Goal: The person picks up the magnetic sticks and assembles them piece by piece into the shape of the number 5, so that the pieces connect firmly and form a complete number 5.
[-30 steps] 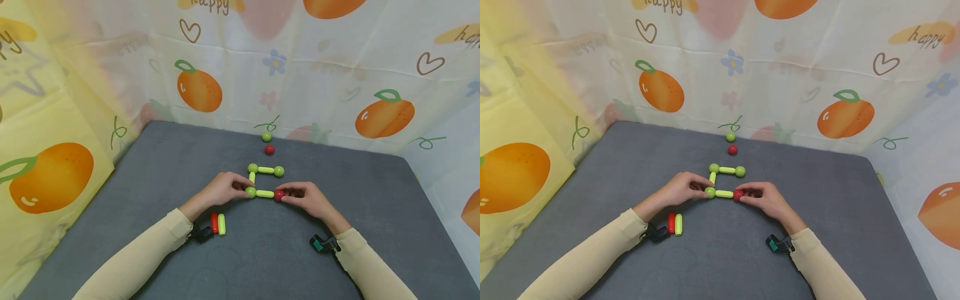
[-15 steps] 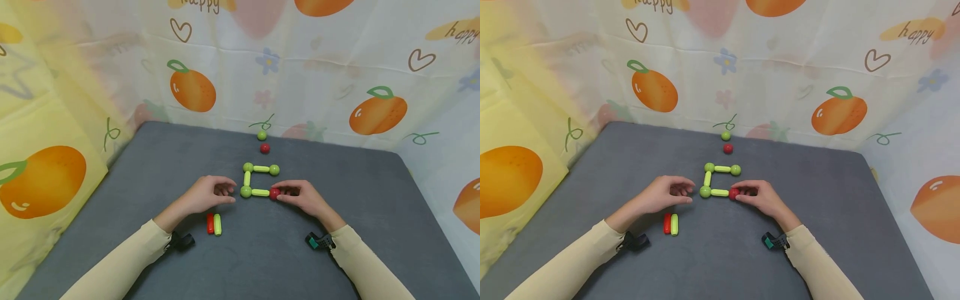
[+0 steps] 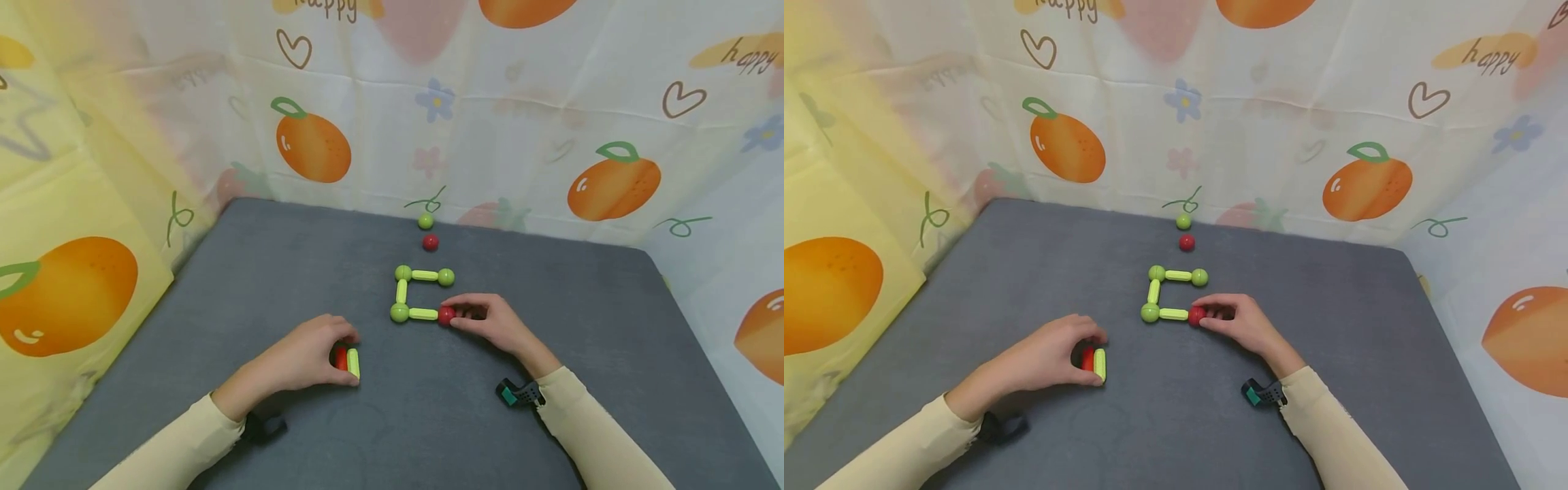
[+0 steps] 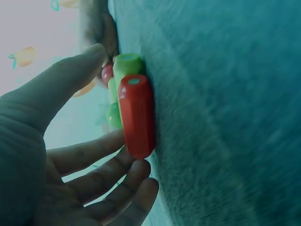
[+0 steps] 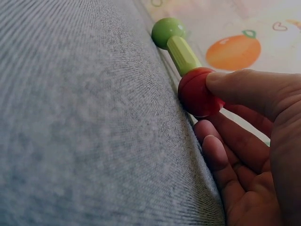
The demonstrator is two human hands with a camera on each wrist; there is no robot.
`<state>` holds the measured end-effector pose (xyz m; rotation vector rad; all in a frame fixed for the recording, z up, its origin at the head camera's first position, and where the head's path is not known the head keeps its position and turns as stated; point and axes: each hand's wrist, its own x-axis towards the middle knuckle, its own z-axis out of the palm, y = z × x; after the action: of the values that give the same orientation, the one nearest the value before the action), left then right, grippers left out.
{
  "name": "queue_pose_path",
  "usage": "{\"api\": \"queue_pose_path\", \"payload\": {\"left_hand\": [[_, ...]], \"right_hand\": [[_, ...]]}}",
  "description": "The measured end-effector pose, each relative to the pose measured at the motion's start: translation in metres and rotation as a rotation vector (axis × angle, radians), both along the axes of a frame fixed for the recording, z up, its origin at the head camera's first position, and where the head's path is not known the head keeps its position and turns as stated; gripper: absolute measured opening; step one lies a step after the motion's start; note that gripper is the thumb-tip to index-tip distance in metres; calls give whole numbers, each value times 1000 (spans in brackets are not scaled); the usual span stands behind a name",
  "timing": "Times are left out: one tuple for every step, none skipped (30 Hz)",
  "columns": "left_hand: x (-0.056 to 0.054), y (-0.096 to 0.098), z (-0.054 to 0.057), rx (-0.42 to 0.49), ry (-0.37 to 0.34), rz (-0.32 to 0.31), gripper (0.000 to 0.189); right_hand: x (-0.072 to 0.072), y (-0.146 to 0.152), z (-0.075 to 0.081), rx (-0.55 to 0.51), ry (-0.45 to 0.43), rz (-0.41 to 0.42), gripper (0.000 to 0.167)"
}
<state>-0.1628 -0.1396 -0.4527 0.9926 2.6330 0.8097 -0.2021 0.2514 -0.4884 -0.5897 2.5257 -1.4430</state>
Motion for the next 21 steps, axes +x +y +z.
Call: {"api": "queue_pose_path", "payload": {"left_hand": [[2,0,0,-15,14,-7,49],[3,0,0,-27,25,-13,49],[5,1,-1,-34,33,-14,48],[6,2,-1,-39,41,-16,47],[7,3,-1,-42,49,-16,46],[7,3,-1,-46,58,-16,45],[8,4,-2,-47,64,-16,44],[8,5,-2,-50,68,-16,43],[8,6,-2,-52,70,-15,42],[9,7,-2,-53,71,-18,42],[8,8,-1,-51,69,-21,42],[8,10,-1,-47,66,-25,41],[7,12,0,-43,64,-31,41],[6,15,1,-38,63,-39,41],[5,18,2,-29,60,-48,40],[4,21,2,-17,62,-60,40],[2,25,3,-9,61,-71,40],[1,29,4,-1,60,-82,40],[-1,32,4,3,58,-91,40],[-2,36,5,9,52,-99,40],[-3,39,5,17,43,-104,41]], "right_hand": [[0,0,0,-1,0,0,29],[0,0,1,1,0,0,29],[-1,-1,1,2,0,-1,29],[-1,-1,0,2,1,0,29],[-1,-1,0,2,1,1,30],[-1,-1,-1,-1,0,2,30],[-2,-1,-1,-2,0,3,30],[-2,-1,-2,-5,-2,4,30],[-2,-1,-3,-8,-2,7,31],[-2,-1,-3,-11,-3,10,31],[-2,-1,-4,-14,-7,12,31],[-2,-1,-4,-16,-10,15,31],[-1,-1,-4,-16,-10,16,30],[-1,-1,-4,-17,-8,17,30],[-1,0,-4,-17,-7,14,29],[-1,0,-3,-17,-4,12,29],[-1,0,-2,-19,-1,10,28],[-1,0,-1,-19,3,9,27],[-1,0,0,-19,6,9,27],[-1,0,0,-21,7,10,27],[-1,0,1,-19,5,13,27]]}}
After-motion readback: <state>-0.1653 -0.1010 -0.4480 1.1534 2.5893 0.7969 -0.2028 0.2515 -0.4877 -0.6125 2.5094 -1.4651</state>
